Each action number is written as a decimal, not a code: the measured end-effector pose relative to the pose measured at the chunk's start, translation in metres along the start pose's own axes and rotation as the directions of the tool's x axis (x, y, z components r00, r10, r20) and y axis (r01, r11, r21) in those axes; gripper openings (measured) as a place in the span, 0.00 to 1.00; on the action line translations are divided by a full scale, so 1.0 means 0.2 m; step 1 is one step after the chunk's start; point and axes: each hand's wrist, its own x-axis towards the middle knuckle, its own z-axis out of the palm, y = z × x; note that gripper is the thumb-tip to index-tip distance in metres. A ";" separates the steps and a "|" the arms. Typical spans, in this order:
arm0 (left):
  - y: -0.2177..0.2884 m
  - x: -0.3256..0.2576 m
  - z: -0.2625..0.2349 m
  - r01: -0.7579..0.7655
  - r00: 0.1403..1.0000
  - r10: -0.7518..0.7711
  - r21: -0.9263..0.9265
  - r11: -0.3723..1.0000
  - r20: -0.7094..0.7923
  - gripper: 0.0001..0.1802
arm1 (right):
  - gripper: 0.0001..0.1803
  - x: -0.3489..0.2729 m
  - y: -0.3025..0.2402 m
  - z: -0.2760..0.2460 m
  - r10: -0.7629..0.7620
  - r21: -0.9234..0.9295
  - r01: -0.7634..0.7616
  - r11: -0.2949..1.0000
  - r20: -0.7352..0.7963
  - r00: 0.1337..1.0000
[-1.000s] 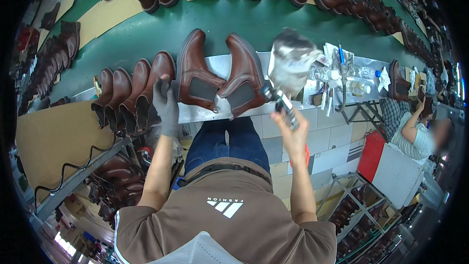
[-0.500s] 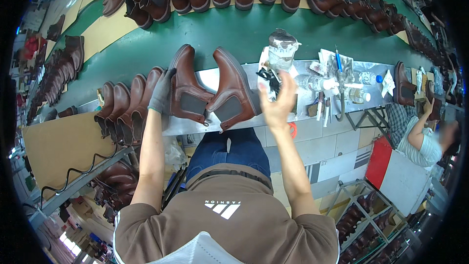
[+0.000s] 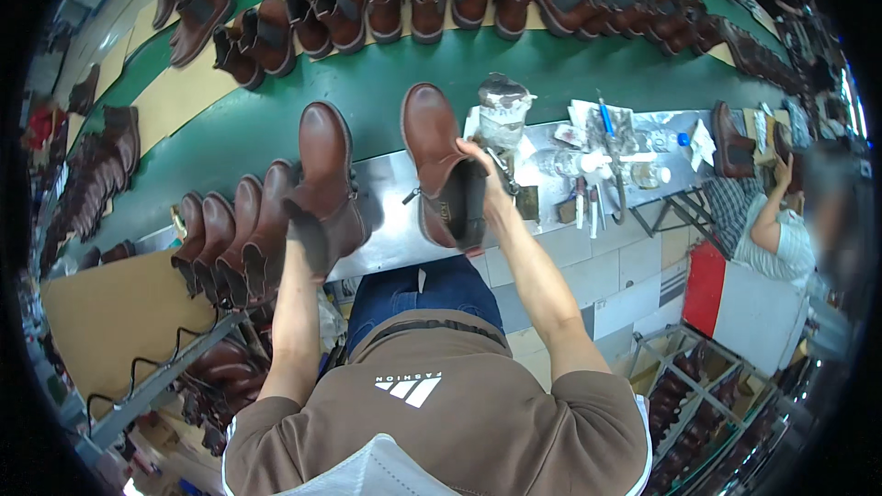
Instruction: Inspecting, cleaning, and spraying finish on brown leather boots on a factory production line.
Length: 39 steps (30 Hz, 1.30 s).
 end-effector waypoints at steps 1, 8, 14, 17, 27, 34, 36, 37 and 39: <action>-0.10 -0.03 -0.07 0.027 0.994 -0.009 -0.159 0.987 0.110 0.16 | 0.20 -0.03 0.02 0.09 0.076 0.130 -0.101 0.986 0.184 0.980; -0.33 0.03 0.00 0.313 0.895 -0.019 -0.596 0.739 0.447 0.17 | 0.22 -0.17 0.04 0.27 -0.149 0.198 0.120 0.973 0.142 0.979; -0.11 -0.02 0.15 0.419 0.886 -0.352 -0.848 0.325 0.303 0.25 | 0.22 -0.06 0.13 0.20 -0.066 0.320 0.021 0.947 0.127 0.990; -0.12 -0.07 0.17 0.274 0.956 -0.193 -0.445 0.852 0.219 0.23 | 0.23 0.00 0.15 0.20 -0.017 0.374 -0.038 0.926 0.143 0.990; -0.04 -0.16 0.46 0.164 0.976 -0.064 -0.509 0.845 0.208 0.26 | 0.24 0.06 0.21 0.36 0.027 0.251 0.018 0.968 -0.173 0.985; 0.00 -0.22 0.57 0.281 0.944 -0.143 -0.500 0.819 0.296 0.34 | 0.25 0.10 0.22 0.30 -0.037 0.186 0.072 0.980 -0.188 0.981; -0.02 -0.24 0.61 0.224 0.950 -0.059 -0.539 0.812 0.306 0.35 | 0.24 0.11 0.23 0.27 -0.071 0.195 0.110 0.975 -0.193 0.979; -0.04 -0.26 0.64 0.224 0.951 -0.061 -0.539 0.812 0.304 0.35 | 0.24 0.12 0.23 0.26 -0.069 0.198 0.108 0.974 -0.194 0.979; -0.05 -0.30 0.70 0.301 0.946 -0.123 -0.666 0.683 0.301 0.33 | 0.25 0.12 0.20 0.22 -0.017 0.148 0.057 0.987 -0.257 0.966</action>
